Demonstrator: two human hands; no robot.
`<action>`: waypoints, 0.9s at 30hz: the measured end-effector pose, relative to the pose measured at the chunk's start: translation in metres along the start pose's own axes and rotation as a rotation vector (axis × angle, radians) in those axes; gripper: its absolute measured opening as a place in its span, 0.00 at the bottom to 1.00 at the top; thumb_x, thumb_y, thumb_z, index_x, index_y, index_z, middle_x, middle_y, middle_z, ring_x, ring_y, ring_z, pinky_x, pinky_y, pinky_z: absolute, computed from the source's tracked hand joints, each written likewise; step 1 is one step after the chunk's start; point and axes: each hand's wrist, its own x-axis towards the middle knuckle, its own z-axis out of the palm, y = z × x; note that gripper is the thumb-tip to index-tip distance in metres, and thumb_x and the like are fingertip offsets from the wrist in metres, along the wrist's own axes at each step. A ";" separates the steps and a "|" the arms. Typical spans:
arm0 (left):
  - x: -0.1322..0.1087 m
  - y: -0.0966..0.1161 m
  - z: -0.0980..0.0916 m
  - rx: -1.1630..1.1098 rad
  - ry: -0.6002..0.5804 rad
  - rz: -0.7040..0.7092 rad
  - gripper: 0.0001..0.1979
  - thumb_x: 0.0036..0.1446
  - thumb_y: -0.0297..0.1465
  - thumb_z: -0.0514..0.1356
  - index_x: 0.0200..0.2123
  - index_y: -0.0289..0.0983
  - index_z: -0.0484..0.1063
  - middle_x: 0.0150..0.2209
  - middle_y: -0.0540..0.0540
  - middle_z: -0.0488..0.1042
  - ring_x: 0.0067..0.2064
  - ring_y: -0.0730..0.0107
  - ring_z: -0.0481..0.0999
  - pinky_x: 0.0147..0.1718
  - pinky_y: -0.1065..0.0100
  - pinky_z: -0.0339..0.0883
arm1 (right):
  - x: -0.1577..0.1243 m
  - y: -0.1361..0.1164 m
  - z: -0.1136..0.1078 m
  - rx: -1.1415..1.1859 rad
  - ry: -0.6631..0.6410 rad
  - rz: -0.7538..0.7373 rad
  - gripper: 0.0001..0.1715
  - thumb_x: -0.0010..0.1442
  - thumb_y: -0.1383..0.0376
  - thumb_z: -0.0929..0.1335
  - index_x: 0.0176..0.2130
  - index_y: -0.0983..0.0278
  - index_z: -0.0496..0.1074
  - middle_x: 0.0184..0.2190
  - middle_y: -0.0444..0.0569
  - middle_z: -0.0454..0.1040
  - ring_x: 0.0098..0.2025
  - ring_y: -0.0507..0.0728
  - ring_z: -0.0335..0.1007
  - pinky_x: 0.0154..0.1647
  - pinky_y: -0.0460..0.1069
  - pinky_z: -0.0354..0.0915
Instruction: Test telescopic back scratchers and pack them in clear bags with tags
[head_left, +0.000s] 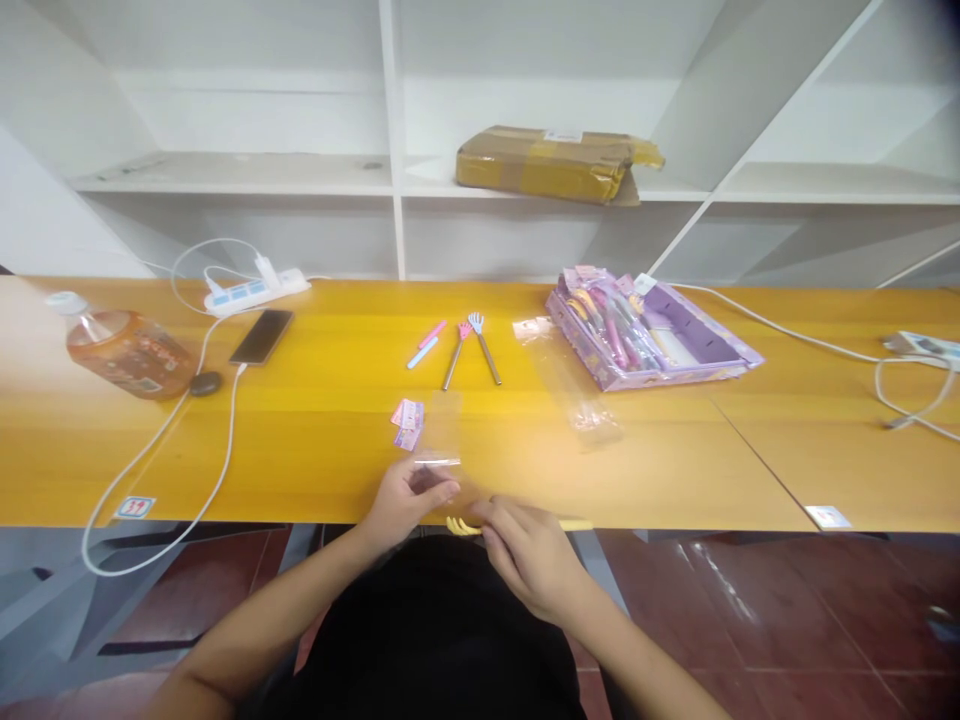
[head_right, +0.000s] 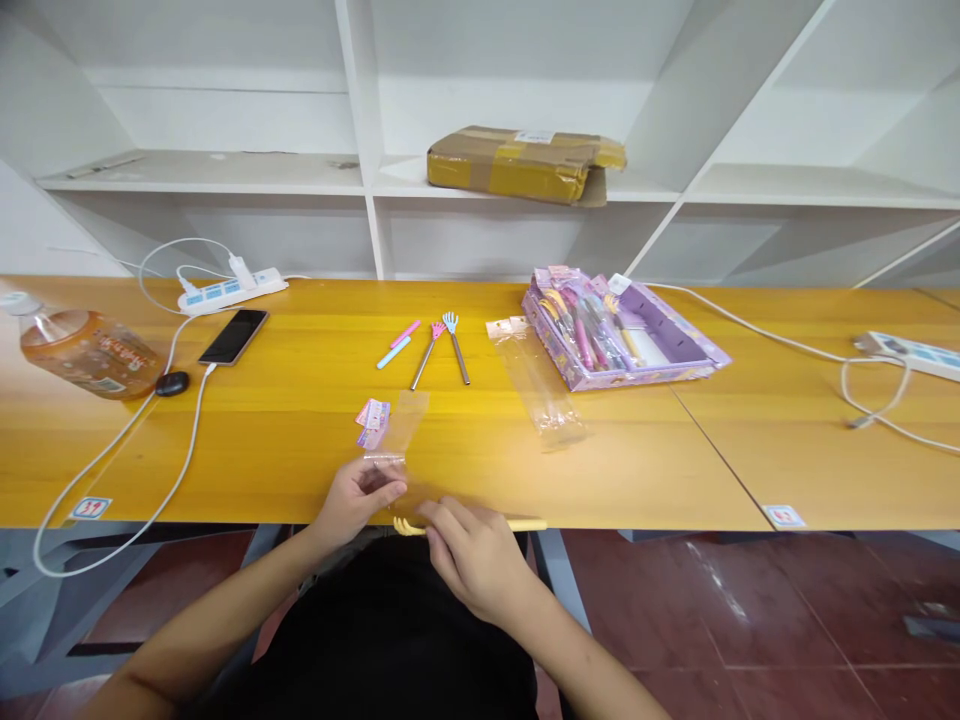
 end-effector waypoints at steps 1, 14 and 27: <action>0.000 0.001 0.000 -0.002 -0.049 -0.003 0.23 0.57 0.49 0.75 0.33 0.35 0.77 0.31 0.47 0.79 0.34 0.68 0.77 0.38 0.66 0.74 | 0.001 0.000 0.000 0.001 -0.029 0.043 0.12 0.79 0.66 0.63 0.56 0.60 0.73 0.38 0.49 0.82 0.34 0.58 0.79 0.35 0.51 0.71; 0.000 0.008 -0.004 -0.019 -0.198 0.001 0.20 0.62 0.48 0.73 0.37 0.34 0.85 0.38 0.40 0.85 0.41 0.61 0.83 0.48 0.61 0.77 | -0.001 0.004 -0.005 0.035 0.044 0.151 0.12 0.81 0.61 0.64 0.47 0.60 0.75 0.35 0.48 0.81 0.33 0.56 0.78 0.34 0.50 0.68; -0.002 0.001 -0.006 -0.072 -0.166 -0.065 0.19 0.58 0.45 0.77 0.39 0.34 0.86 0.39 0.41 0.86 0.42 0.61 0.86 0.48 0.62 0.80 | -0.002 0.004 -0.006 -0.009 0.057 0.136 0.19 0.82 0.60 0.62 0.37 0.60 0.71 0.31 0.47 0.73 0.30 0.54 0.70 0.31 0.49 0.63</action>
